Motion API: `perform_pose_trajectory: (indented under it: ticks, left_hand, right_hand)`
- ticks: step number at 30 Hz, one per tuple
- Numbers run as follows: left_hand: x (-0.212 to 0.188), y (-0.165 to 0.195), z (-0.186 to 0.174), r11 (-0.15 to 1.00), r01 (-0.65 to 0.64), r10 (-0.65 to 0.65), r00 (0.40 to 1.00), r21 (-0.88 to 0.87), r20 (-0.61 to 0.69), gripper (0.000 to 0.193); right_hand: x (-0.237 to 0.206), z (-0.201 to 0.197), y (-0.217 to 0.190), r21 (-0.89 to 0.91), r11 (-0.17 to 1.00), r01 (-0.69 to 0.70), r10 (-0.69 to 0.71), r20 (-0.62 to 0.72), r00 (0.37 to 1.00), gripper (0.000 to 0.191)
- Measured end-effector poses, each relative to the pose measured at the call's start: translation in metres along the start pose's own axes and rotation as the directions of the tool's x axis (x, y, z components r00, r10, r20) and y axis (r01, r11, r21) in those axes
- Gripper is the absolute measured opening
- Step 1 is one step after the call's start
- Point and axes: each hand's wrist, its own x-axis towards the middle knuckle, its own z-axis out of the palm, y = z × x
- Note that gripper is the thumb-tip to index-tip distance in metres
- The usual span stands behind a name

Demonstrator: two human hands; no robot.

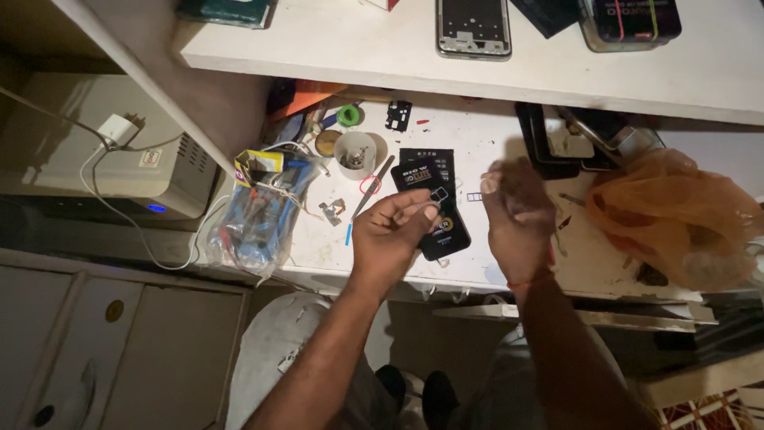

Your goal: The person assembles a smartphone by inserting a battery into the back cover, snapping the cover onto the phone body, and testing the device. They then insert a SIM card and a microSD card into the phone's tray, reinsert the tray, and verify the phone's functionality.

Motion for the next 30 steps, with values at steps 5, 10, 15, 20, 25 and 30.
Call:
perform_pose_trajectory:
  ticks: [5, 10, 15, 20, 25, 30]
  left_hand:
    - [-0.002, 0.002, 0.002, 0.999, -0.018, 0.018, 1.0, 0.032, 0.015, 0.027]
    - [-0.003, 0.003, 0.003, 0.994, -0.044, 0.043, 0.999, 0.104, 0.016, 0.026]
    - [-0.003, 0.003, 0.003, 0.992, -0.061, 0.057, 0.998, 0.107, 0.033, 0.026]
    - [-0.004, 0.002, 0.002, 0.986, -0.068, 0.066, 0.998, 0.15, 0.02, 0.026]
    - [-0.004, 0.006, 0.004, 0.991, -0.066, 0.061, 0.997, 0.117, 0.045, 0.03]
    - [-0.003, 0.014, 0.005, 0.982, 0.188, -0.189, 0.982, -0.035, -0.008, 0.024]
  right_hand:
    - [-0.004, 0.002, -0.001, 0.25, 0.925, -0.287, 0.266, 0.115, 0.957, 0.011]
    - [-0.002, 0.001, -0.007, 0.218, 0.915, -0.339, 0.309, 0.16, 0.937, 0.018]
    - [-0.001, 0.003, -0.01, 0.216, 0.916, -0.338, 0.295, 0.209, 0.932, 0.02]
    - [-0.002, 0.004, -0.006, 0.282, 0.89, -0.358, 0.304, 0.217, 0.928, 0.016]
    - [-0.002, 0.003, -0.002, 0.339, 0.854, -0.395, 0.329, 0.237, 0.914, 0.011]
    - [-0.003, 0.003, -0.001, 0.425, 0.797, -0.429, 0.331, 0.287, 0.899, 0.01]
